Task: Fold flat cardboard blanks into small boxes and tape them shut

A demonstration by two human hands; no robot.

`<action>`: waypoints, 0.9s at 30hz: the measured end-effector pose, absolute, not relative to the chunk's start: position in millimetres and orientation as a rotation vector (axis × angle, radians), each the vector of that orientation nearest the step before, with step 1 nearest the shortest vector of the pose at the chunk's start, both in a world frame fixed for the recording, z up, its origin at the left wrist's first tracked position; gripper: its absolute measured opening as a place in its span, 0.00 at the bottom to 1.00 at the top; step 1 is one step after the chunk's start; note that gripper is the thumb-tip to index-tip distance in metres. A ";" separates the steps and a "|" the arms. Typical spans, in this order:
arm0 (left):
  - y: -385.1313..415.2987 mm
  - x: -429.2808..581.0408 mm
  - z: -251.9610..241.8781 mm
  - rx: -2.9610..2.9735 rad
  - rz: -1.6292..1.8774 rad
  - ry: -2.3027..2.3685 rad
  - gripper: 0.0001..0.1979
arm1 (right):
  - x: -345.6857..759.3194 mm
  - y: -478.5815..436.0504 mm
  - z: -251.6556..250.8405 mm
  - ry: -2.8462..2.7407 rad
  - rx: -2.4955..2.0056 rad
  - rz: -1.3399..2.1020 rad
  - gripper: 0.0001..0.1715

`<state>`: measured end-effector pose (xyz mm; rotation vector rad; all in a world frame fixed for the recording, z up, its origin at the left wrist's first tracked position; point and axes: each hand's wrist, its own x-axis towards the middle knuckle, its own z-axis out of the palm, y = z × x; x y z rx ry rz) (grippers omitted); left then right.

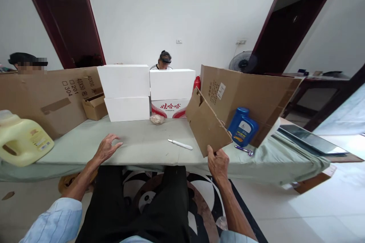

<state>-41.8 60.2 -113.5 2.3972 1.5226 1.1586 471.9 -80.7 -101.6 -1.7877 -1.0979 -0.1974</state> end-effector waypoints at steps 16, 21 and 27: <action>54.8 0.7 -199.0 2.325 1.120 1.583 0.15 | 544.7 71.4 -91.2 -1.104 -2.207 -0.238 0.21; 48.1 11.3 -205.8 2.378 1.179 1.684 0.14 | 550.9 120.2 -80.2 -1.169 -2.242 -0.235 0.21; 44.8 17.2 -206.2 2.422 1.213 1.724 0.12 | 552.3 180.6 -67.6 -1.228 -2.272 -0.214 0.22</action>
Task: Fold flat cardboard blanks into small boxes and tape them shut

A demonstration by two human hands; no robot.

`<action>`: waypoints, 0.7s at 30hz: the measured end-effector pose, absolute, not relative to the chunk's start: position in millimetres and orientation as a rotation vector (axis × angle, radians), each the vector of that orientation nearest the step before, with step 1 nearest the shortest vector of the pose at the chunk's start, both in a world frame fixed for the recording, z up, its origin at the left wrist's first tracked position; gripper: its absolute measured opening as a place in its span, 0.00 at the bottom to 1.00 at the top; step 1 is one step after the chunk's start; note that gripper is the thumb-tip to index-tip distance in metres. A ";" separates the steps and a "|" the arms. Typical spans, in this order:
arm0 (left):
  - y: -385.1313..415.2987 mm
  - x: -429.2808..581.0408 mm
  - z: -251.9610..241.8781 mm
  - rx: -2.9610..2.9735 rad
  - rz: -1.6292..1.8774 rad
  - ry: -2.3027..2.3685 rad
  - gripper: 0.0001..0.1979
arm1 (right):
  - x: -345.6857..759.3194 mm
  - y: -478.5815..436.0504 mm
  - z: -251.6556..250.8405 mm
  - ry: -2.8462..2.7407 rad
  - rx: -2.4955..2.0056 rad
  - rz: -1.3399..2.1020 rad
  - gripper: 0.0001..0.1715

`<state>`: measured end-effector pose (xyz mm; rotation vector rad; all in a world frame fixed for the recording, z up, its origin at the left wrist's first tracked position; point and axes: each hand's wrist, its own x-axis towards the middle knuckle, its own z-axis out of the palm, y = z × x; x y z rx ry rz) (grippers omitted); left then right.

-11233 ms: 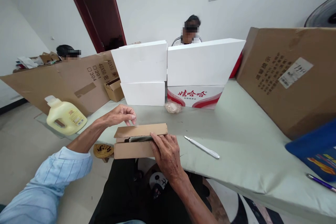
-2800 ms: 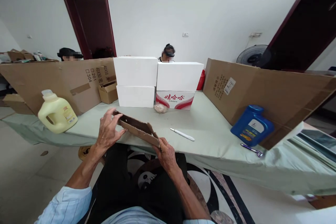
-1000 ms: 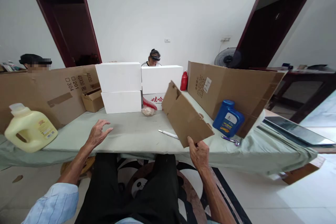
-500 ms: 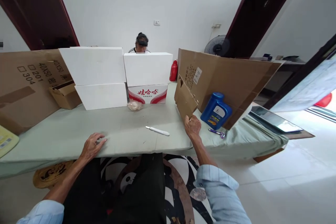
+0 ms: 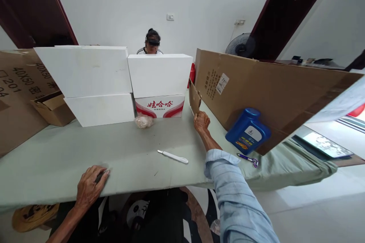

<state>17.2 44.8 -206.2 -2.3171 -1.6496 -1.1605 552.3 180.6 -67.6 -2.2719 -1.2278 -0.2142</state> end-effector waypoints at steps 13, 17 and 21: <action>42.8 18.6 -205.2 -2.322 -1.107 -1.619 0.10 | 550.6 207.5 -82.4 -1.274 -2.351 -0.151 0.25; 43.1 17.9 -205.4 -2.314 -1.096 -1.566 0.11 | 557.2 191.5 -82.1 -1.307 -2.359 -0.147 0.28; 44.2 17.7 -207.4 -2.301 -1.112 -1.509 0.11 | 556.5 171.1 -85.6 -1.386 -2.329 -0.153 0.29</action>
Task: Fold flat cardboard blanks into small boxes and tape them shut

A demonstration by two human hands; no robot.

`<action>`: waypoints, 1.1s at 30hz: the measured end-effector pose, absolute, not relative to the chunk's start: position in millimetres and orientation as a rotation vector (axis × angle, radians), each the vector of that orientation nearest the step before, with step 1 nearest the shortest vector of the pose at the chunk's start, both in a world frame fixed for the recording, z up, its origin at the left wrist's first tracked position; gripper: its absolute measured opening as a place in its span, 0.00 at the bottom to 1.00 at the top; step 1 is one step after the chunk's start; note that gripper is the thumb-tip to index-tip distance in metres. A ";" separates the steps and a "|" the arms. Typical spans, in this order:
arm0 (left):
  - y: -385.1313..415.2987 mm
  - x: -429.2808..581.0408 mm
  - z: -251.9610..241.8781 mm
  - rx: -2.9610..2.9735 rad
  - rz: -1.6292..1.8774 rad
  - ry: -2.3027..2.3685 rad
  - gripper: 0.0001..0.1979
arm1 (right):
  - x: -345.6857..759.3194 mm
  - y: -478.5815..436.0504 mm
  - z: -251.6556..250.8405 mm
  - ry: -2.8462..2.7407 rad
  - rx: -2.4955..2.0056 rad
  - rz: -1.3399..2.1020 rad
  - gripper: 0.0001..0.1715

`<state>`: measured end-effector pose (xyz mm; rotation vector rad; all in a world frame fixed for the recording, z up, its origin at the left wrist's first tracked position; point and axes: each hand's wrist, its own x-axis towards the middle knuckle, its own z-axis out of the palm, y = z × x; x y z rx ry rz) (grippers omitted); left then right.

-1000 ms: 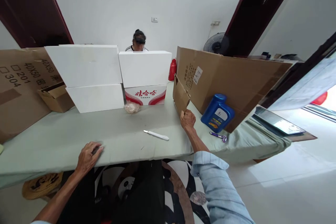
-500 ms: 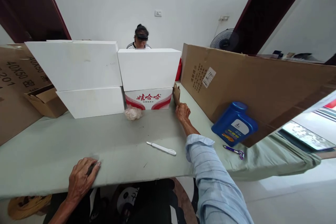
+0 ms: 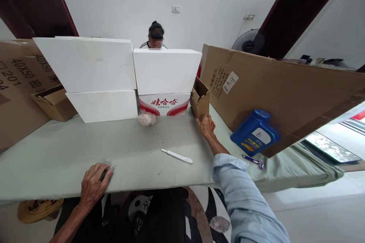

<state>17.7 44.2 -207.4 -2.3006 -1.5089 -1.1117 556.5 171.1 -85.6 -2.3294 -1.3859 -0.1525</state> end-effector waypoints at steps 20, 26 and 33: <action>46.8 20.7 -202.5 -2.321 -1.168 -1.606 0.10 | 468.2 47.9 -162.9 -2.217 -1.572 -0.056 0.13; 43.1 21.9 -200.1 -2.336 -1.130 -1.665 0.11 | 481.5 54.5 -180.9 -2.026 -1.721 -0.208 0.14; 54.5 133.0 -178.0 -2.720 -0.644 -1.734 0.31 | 480.1 62.4 -191.6 -1.905 -1.774 -0.219 0.15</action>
